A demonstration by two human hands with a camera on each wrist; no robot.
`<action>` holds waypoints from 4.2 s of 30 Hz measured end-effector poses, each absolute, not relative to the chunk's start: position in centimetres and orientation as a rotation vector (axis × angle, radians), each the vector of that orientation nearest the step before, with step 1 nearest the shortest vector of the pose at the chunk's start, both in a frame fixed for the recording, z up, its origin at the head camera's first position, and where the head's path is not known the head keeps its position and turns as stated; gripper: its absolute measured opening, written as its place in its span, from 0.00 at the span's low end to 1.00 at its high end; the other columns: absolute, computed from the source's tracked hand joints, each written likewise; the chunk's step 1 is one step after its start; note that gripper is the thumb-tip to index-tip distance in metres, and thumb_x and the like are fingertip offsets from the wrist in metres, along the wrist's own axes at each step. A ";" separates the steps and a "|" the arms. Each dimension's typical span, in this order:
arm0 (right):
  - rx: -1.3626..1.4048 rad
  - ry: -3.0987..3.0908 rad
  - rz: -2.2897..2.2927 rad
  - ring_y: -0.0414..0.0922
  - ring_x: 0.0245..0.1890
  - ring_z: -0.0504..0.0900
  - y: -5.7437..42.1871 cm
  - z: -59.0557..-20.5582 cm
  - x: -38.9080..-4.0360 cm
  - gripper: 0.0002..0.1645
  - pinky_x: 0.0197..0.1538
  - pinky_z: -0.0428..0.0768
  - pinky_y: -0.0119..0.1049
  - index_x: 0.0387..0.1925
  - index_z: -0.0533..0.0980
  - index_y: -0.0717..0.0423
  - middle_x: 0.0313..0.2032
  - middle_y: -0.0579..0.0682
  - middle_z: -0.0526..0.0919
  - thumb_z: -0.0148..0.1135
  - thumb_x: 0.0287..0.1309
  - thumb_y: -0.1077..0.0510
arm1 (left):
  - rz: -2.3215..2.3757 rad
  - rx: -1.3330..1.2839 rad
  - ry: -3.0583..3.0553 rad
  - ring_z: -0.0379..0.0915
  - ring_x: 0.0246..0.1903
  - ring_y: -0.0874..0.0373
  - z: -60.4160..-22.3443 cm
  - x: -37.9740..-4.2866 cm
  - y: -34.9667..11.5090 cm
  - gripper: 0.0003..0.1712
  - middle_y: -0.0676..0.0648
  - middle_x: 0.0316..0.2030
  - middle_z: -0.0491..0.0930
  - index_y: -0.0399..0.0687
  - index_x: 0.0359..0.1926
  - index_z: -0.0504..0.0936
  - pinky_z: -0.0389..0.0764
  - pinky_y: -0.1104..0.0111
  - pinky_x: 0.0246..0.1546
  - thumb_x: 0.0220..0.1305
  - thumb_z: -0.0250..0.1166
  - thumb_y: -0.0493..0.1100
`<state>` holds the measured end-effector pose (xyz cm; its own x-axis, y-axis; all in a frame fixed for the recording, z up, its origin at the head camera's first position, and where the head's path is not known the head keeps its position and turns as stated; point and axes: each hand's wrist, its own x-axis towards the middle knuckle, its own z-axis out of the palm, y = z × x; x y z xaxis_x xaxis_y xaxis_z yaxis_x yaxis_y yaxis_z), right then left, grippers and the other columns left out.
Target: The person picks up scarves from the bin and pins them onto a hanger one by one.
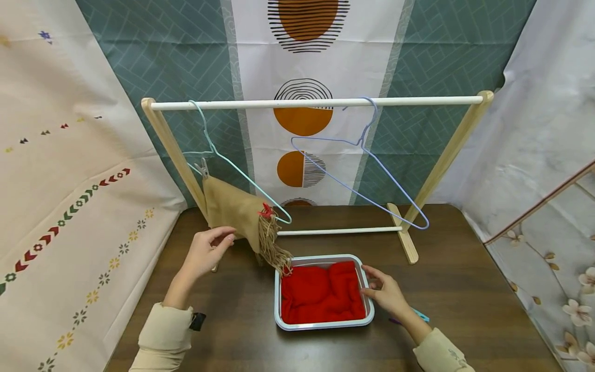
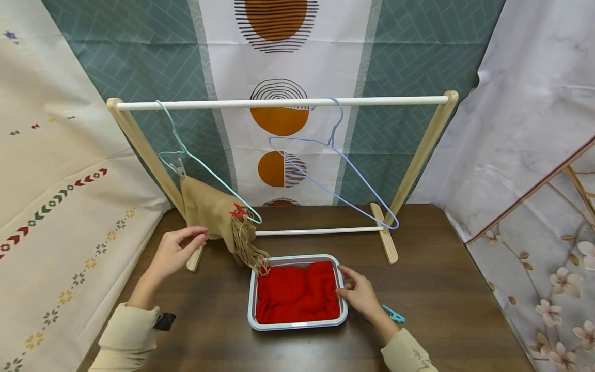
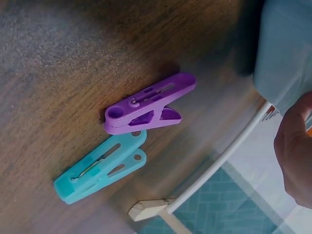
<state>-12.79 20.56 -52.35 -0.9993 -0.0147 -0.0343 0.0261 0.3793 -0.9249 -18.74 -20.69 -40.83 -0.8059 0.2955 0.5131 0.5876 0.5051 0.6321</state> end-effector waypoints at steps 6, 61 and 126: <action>0.028 2.608 -1.706 0.42 0.26 0.74 20.7 -52.6 -12.7 0.33 0.27 0.74 0.29 0.54 0.70 0.67 0.38 0.58 0.76 0.66 0.40 0.74 | -1.243 -0.928 -2.359 0.77 0.24 0.52 -39.9 -16.9 -15.8 0.10 0.35 0.30 0.81 0.26 0.37 0.79 0.77 0.69 0.24 0.52 0.60 0.23; 0.089 2.597 -1.727 0.47 0.26 0.74 18.7 -48.7 -11.3 0.30 0.27 0.71 0.26 0.52 0.69 0.74 0.38 0.67 0.75 0.60 0.42 0.79 | -1.074 -1.195 -3.095 0.63 0.20 0.65 -51.8 -19.8 -4.9 0.09 0.53 0.17 0.69 0.39 0.29 0.79 0.67 0.75 0.26 0.45 0.70 0.36; 0.058 2.654 -1.669 0.44 0.28 0.73 20.2 -52.6 -12.3 0.28 0.30 0.72 0.30 0.51 0.72 0.67 0.37 0.59 0.77 0.55 0.43 0.77 | -1.813 -1.380 -2.725 0.68 0.23 0.61 -40.2 -20.1 -4.6 0.04 0.50 0.21 0.75 0.39 0.32 0.79 0.72 0.70 0.26 0.61 0.58 0.34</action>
